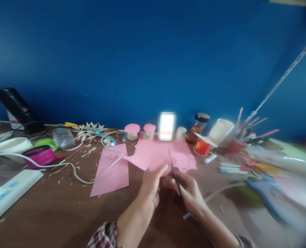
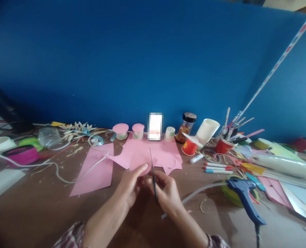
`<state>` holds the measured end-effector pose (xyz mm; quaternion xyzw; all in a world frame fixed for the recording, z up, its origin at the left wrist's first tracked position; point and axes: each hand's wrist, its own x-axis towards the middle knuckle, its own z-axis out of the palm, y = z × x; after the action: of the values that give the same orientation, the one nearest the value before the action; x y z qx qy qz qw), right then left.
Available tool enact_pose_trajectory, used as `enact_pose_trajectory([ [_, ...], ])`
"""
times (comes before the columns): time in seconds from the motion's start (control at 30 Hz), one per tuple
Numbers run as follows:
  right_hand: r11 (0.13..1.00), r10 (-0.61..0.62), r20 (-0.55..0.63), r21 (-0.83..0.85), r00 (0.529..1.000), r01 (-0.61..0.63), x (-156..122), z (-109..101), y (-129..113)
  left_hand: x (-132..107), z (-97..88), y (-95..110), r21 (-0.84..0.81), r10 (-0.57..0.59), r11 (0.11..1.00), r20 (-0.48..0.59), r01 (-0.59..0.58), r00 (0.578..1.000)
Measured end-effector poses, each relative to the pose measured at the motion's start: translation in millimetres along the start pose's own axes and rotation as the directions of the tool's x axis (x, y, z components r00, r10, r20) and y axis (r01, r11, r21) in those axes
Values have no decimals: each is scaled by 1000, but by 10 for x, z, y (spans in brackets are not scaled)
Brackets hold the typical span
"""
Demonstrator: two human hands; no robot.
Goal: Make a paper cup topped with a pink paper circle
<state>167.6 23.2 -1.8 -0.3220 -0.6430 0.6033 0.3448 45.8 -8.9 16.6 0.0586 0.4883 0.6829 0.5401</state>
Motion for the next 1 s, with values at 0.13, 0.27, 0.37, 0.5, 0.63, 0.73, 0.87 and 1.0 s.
enact_pose_trajectory([
  [0.13, 1000, -19, -12, 7, 1000, 19, -1, 6, 19, 6, 4, -3, -4, 16, 1000, -8, -16, 1000],
  [0.27, 1000, -6, -15, -15, 1000, 5, -4, 5, 13, 2, 4, 7, -7, 17, 1000, -3, -17, 1000],
  [0.37, 1000, 1, -10, -18, 1000, -1, -2, 2, -1, -15, 16, 26, -15, 0, 1000, 1, 0, 1000],
  [0.5, 1000, 1, -4, -10, 1000, -1, 5, 0, 4, -36, 33, 49, -14, -8, 1000, -10, 8, 1000],
  [0.63, 1000, 20, -41, -21, 999, -20, 8, -3, 23, -38, 30, 47, 7, 8, 1000, -33, -8, 999],
  [0.73, 999, 27, -44, -30, 999, -28, 4, -8, 18, -29, 19, 37, 7, 8, 1000, -39, -8, 999],
  [0.87, 1000, 25, -46, -14, 999, -26, -2, -10, 7, -9, 4, 23, 10, -3, 1000, -20, 3, 1000],
  [1.0, 999, 29, -58, -27, 998, -31, 1, -7, 15, 8, -3, 13, 36, 6, 999, -24, -5, 1000],
])
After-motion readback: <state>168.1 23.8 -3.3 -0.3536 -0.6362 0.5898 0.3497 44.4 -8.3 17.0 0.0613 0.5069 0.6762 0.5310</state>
